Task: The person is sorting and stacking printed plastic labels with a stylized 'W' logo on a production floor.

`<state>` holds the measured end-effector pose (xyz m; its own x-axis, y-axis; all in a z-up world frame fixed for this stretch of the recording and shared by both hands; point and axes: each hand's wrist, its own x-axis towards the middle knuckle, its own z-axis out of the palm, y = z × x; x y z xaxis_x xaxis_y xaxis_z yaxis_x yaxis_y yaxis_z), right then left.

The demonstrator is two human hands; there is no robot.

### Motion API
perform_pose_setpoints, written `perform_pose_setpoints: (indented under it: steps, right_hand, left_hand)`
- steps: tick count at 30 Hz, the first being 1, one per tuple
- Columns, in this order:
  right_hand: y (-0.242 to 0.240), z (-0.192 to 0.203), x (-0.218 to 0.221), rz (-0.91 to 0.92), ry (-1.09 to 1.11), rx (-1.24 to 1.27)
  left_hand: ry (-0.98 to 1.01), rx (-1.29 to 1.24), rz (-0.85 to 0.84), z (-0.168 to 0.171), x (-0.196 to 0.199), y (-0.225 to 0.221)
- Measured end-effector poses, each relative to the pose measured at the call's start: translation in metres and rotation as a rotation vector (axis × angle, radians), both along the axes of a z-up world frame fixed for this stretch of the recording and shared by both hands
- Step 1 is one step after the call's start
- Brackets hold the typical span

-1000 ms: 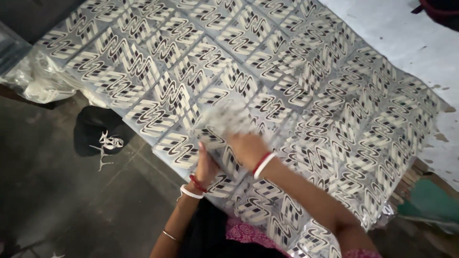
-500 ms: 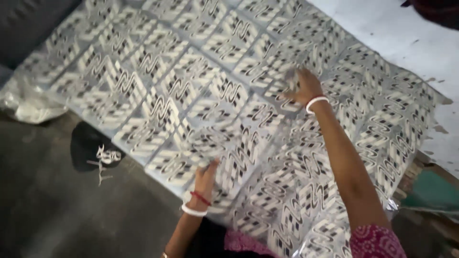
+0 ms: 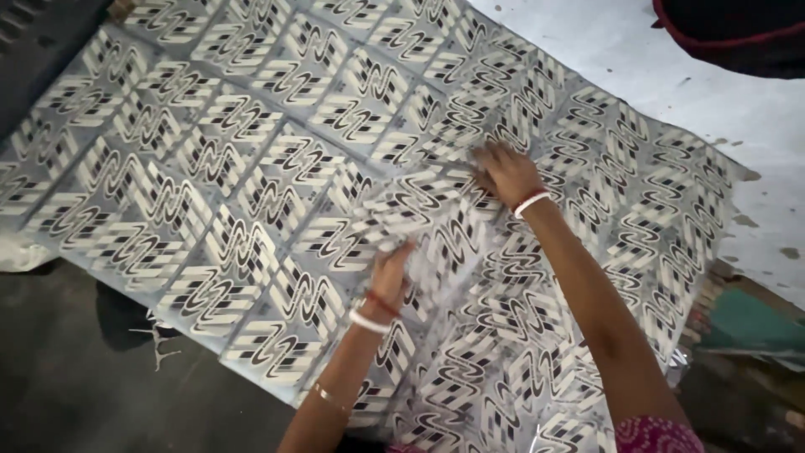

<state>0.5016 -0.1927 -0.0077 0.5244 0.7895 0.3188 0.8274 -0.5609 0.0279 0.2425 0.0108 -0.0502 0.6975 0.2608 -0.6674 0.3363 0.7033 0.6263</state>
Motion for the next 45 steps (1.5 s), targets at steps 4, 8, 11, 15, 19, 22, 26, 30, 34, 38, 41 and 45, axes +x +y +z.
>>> perform_pose_setpoints:
  steps: [4, 8, 11, 15, 19, 22, 26, 30, 34, 38, 41, 45]
  right_hand:
    - [0.003, 0.001, 0.008, 0.018, -0.038, -0.002]
    - [0.006, -0.004, 0.015, -0.159, -0.051, -0.169]
    - [-0.001, 0.006, 0.035, -0.199, 0.035, -0.163]
    - [0.002, 0.058, 0.039, -0.144, 0.132, -0.090]
    - [0.046, 0.134, -0.041, -0.265, 0.282, -0.195]
    - [0.058, 0.110, -0.105, -0.054, 0.263, -0.081]
    - [0.071, 0.120, -0.117, 0.171, 1.019, -0.348]
    - [0.041, 0.058, 0.004, -0.090, 0.784, 0.042]
    - [0.011, 0.025, 0.090, -0.158, 0.423, 0.052]
    - [0.003, 0.014, 0.109, -0.168, 0.210, 0.066]
    - [-0.004, 0.000, 0.111, -0.154, 0.155, 0.040]
    - [-0.009, -0.009, 0.112, -0.103, 0.028, 0.012]
  left_hand:
    - [0.146, 0.042, 0.060, -0.032, 0.033, -0.003]
    - [-0.163, 0.159, 0.087, -0.066, 0.027, -0.004]
    - [-0.146, 0.192, 0.077, -0.070, 0.026, -0.004]
    - [-0.035, 0.212, -0.073, -0.051, 0.022, 0.003]
    - [-0.089, 0.081, 0.002, -0.009, 0.024, 0.006]
    - [-0.276, 0.399, 0.051, -0.096, 0.027, -0.003]
    - [-0.152, 0.142, 0.083, -0.089, 0.032, -0.008]
    - [-0.205, 0.276, 0.194, -0.043, 0.029, -0.012]
    - [-0.126, 0.385, 0.050, -0.047, 0.026, -0.011]
    - [-0.171, 0.252, 0.078, -0.038, 0.028, -0.008]
    - [-0.156, 0.269, 0.091, -0.055, 0.022, -0.011]
    - [-0.166, 0.210, 0.125, -0.064, 0.025, -0.012]
